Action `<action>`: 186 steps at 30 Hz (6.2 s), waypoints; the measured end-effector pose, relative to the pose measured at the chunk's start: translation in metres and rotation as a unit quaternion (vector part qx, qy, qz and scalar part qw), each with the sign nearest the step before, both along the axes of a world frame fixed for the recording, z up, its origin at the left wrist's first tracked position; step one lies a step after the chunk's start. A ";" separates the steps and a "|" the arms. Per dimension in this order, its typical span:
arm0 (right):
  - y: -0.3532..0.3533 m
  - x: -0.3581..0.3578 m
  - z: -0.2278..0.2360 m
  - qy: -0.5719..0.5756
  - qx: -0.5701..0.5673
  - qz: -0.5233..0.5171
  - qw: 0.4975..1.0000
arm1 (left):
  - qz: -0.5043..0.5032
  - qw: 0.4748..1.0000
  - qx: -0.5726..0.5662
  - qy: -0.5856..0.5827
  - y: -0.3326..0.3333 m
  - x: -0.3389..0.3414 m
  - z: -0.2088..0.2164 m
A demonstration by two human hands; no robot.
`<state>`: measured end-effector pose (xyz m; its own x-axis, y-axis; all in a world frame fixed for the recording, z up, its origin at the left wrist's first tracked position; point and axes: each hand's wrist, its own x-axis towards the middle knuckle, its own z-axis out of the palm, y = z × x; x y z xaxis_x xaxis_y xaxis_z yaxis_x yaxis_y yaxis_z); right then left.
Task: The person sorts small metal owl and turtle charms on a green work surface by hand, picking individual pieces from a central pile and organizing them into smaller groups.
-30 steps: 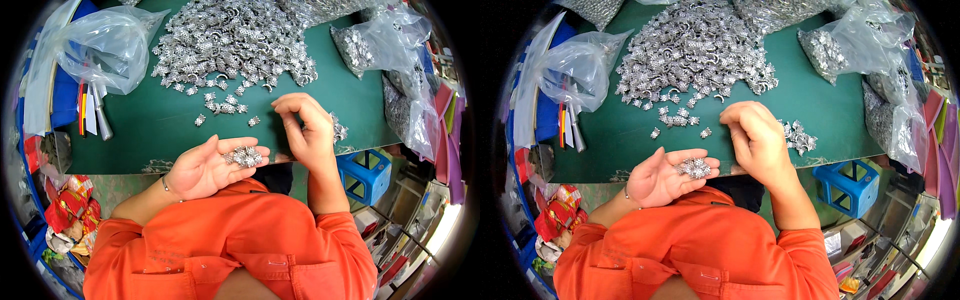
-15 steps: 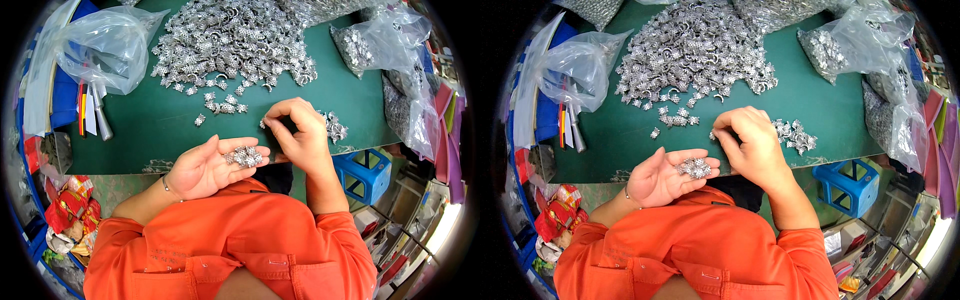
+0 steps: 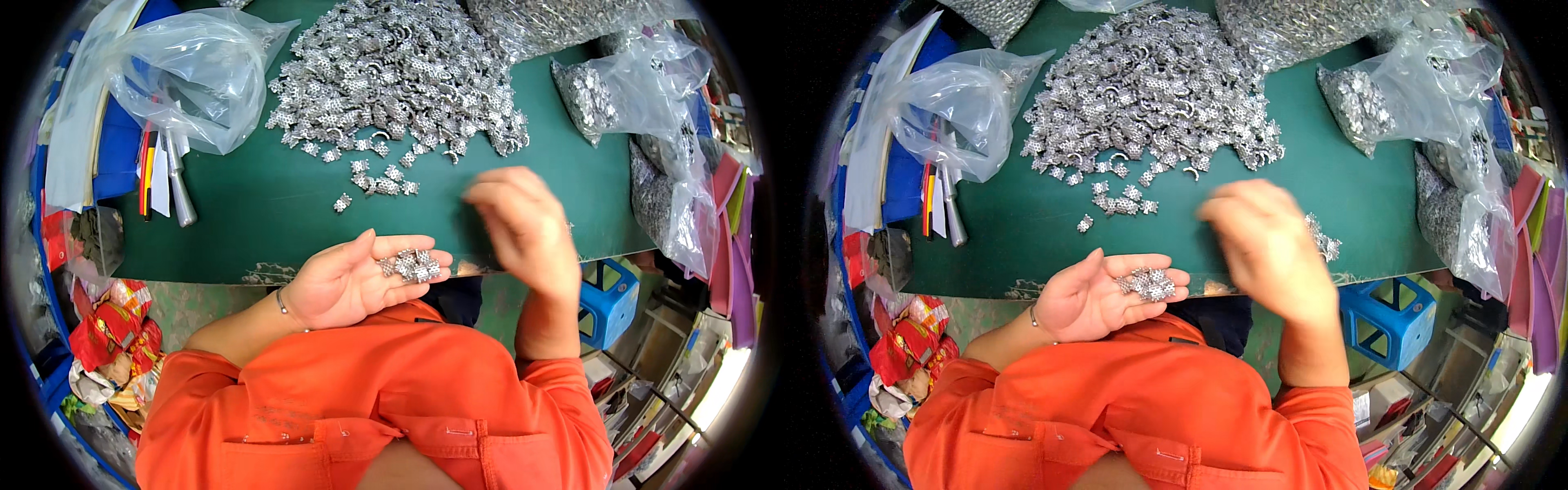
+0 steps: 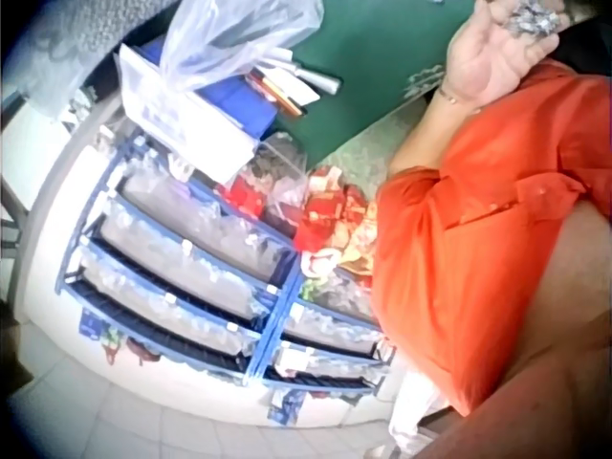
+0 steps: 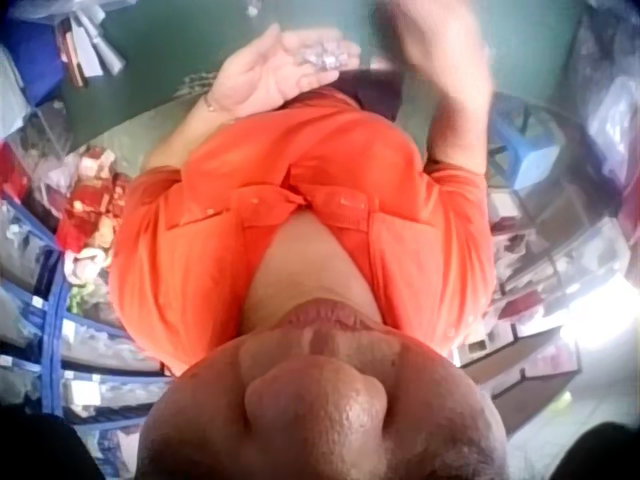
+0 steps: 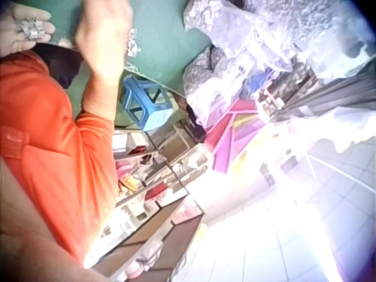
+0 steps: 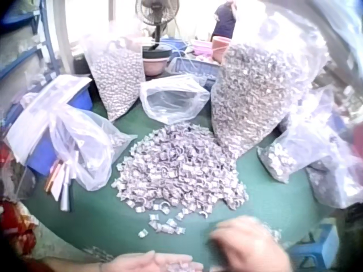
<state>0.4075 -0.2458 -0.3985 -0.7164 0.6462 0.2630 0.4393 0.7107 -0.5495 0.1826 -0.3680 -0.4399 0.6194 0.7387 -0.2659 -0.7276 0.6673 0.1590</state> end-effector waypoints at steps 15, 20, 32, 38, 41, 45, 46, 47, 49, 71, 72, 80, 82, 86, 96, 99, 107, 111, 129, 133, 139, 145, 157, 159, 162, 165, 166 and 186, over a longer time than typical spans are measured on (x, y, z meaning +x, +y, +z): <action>0.010 -0.003 -0.006 0.068 -0.085 -0.024 0.994 | 0.000 1.000 0.007 0.004 -0.001 -0.001 -0.001; 0.006 -0.006 -0.013 0.073 -0.074 -0.034 0.994 | 0.000 1.000 0.003 0.006 0.000 0.000 0.001; -0.002 -0.017 -0.024 0.070 -0.067 -0.032 0.995 | 0.002 1.000 0.000 0.011 0.001 -0.001 0.002; -0.008 -0.027 -0.002 0.185 -0.264 0.093 0.942 | 0.011 1.000 -0.005 0.000 0.000 0.000 0.000; -0.003 -0.039 -0.017 0.120 -0.115 0.027 0.986 | 0.017 0.998 0.003 -0.054 -0.002 0.000 -0.005; -0.008 -0.050 -0.022 0.070 -0.093 0.009 0.993 | 0.008 0.999 0.008 -0.039 0.000 0.000 -0.004; -0.008 -0.051 -0.025 0.069 -0.073 0.018 0.995 | 0.003 1.000 0.008 -0.020 0.002 0.001 -0.001; -0.008 -0.051 -0.025 0.070 -0.082 0.016 0.994 | -0.002 1.000 0.009 -0.001 0.002 0.001 0.000; -0.008 -0.051 -0.023 0.073 -0.101 0.013 0.992 | -0.005 1.000 0.011 -0.003 0.002 0.000 0.000; -0.020 -0.049 -0.031 0.098 -0.038 -0.048 0.993 | -0.161 0.984 -0.016 0.076 0.004 -0.004 0.012; -0.020 -0.049 -0.031 0.104 -0.058 -0.059 0.991 | -0.171 0.982 -0.014 0.075 0.005 -0.003 0.011; -0.018 -0.047 -0.026 0.094 -0.088 -0.090 0.988 | -0.185 0.982 -0.017 0.015 0.017 0.012 0.006; -0.016 -0.054 -0.026 0.087 -0.031 -0.048 0.995 | -0.183 0.983 -0.015 -0.005 0.018 0.012 0.002; -0.007 -0.050 -0.024 0.121 -0.123 -0.040 0.984 | -0.171 0.985 -0.011 -0.035 0.017 0.008 -0.011; 0.092 -0.112 0.058 0.197 -0.481 -0.030 0.854 | -0.104 0.988 0.017 -0.113 0.018 0.014 -0.032; 0.151 -0.141 0.072 0.204 -0.461 -0.012 0.863 | -0.118 0.991 0.014 -0.062 0.020 0.014 -0.027; 0.202 -0.167 0.091 0.519 -0.379 -0.141 0.753 | -0.116 0.993 0.014 -0.036 0.021 0.014 -0.022; 0.132 -0.122 0.058 0.372 -0.304 -0.047 0.876 | -0.123 0.992 0.005 -0.014 0.020 0.011 -0.017; -0.004 -0.011 -0.017 0.153 -0.146 -0.148 0.966 | -0.160 0.987 -0.031 -0.017 0.014 0.009 -0.005; -0.012 -0.020 -0.012 0.105 -0.132 -0.117 0.979 | -0.137 0.989 -0.036 -0.045 0.011 0.010 -0.008; -0.016 -0.039 -0.023 0.055 -0.051 0.046 0.996 | -0.135 0.989 -0.041 -0.054 0.013 0.009 -0.006; -0.017 -0.031 -0.015 0.101 -0.122 -0.048 0.986 | -0.133 0.988 -0.039 -0.061 0.013 0.009 -0.007; -0.022 -0.024 -0.026 0.110 0.003 -0.089 0.990 | -0.167 0.985 -0.040 0.024 0.019 0.007 0.004; -0.017 -0.003 -0.015 0.108 -0.010 -0.202 0.973 | -0.167 0.984 -0.044 0.034 0.019 0.005 0.004; -0.013 0.035 -0.005 0.093 -0.030 -0.273 0.957 | -0.151 0.988 -0.038 -0.007 0.015 0.005 0.000; -0.015 0.050 0.006 -0.004 -0.017 -0.271 0.962 | -0.146 0.988 -0.032 -0.028 0.015 0.005 -0.003; -0.015 0.051 0.006 -0.020 0.004 -0.259 0.966 | -0.147 0.988 -0.032 -0.028 0.016 0.005 -0.003; 0.012 -0.034 -0.029 0.051 0.052 -0.097 0.993 | -0.159 0.987 -0.031 0.003 0.018 0.006 -0.001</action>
